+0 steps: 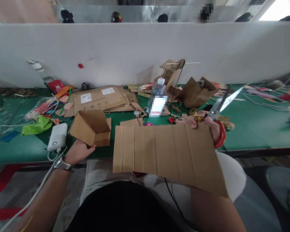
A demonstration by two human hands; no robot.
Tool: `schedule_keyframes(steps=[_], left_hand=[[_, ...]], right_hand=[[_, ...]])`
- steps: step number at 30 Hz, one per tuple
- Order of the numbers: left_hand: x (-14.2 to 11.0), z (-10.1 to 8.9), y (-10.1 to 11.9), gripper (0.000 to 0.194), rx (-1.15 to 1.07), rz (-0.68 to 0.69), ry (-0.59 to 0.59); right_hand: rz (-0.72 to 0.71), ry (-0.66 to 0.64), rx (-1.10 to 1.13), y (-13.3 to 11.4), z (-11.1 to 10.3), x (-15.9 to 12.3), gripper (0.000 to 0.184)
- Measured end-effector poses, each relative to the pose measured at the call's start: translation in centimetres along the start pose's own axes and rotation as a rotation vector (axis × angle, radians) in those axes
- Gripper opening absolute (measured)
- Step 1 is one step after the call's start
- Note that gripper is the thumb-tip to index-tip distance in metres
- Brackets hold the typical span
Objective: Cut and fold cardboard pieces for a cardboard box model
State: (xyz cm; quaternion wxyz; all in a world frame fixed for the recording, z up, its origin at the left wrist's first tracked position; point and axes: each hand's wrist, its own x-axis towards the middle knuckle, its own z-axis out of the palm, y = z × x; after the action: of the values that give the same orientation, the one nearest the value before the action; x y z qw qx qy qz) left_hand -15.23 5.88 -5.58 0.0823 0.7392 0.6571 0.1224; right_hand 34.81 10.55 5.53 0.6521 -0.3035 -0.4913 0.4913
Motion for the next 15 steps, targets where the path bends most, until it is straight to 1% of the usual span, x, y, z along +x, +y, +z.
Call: schedule_keyframes(steps=[3,6,11,15], left_hand=[[1.0,0.1,-0.8,0.05,-0.003,-0.052,0.067],[1.6,0.7,-1.0,0.062,0.024,-0.093,0.12],[1.5,1.9,-1.0,0.064,0.082,-0.173,0.177],[2.1,1.8,-1.3,0.066,0.096,-0.248,0.244]], right_hand=[[0.08,-0.039,0.177,1.1,-0.2,0.3,0.032],[0.128,-0.057,0.217,1.9,0.0,0.3,0.031],[0.172,-0.065,0.241,2.2,0.5,-0.1,0.028],[0.184,-0.043,0.242,2.4,0.7,-0.3,0.028]])
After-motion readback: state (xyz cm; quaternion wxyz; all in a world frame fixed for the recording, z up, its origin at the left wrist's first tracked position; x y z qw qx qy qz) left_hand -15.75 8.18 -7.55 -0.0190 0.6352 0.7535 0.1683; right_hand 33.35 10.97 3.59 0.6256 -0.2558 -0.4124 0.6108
